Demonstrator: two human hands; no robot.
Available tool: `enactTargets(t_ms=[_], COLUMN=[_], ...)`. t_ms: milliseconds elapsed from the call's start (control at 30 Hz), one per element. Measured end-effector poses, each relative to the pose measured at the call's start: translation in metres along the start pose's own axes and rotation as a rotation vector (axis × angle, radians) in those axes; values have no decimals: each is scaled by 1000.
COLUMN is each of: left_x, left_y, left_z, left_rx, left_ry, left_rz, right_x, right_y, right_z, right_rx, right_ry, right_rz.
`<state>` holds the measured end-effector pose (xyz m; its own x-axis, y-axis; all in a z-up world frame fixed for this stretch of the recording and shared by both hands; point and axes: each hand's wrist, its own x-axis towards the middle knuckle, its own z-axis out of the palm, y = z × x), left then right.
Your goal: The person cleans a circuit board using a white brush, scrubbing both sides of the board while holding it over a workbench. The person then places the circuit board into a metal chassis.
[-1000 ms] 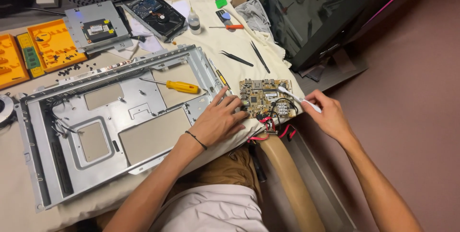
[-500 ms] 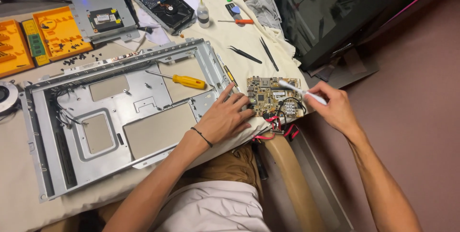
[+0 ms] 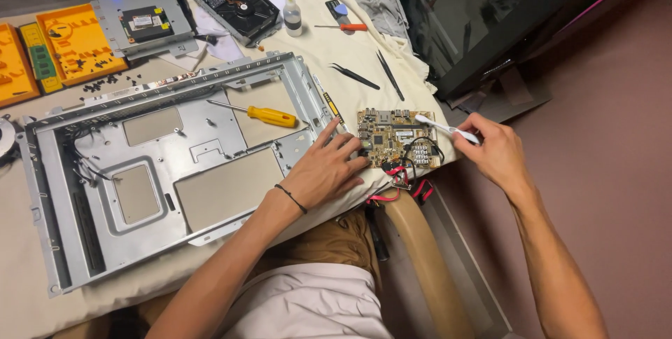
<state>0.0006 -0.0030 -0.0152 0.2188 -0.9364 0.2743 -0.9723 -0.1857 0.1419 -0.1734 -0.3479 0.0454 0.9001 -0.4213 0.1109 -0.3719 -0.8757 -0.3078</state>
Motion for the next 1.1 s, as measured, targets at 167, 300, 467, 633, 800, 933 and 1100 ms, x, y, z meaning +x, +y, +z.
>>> enactTargets(t_ms=[167,300,467,633,800,933,1100], left_x=[0,0,-1,-2,-1,-1,-1], left_y=[-1,-1,0,-3,4,2,2], left_z=[2,-1,3,-3,-4,0,4], left_rx=[3,-3,-7,45,8,28,47], left_ry=[-4,-3,25,87,25,53,79], left_rz=[5,7,0,104,-1,14,25], right_x=[-3,-3,-8,-25,-36,-48,-58], right_y=[-33,-46,-14,-17,0,-10,-32], right_z=[5,2,-13,-26,5,22,35], right_rx=[126,71,-60,-124,242,441,-54], right_ry=[-65,-71,-56,-6,68,15,67], right_rz=[-113,-141,-98,67,137,105,-213])
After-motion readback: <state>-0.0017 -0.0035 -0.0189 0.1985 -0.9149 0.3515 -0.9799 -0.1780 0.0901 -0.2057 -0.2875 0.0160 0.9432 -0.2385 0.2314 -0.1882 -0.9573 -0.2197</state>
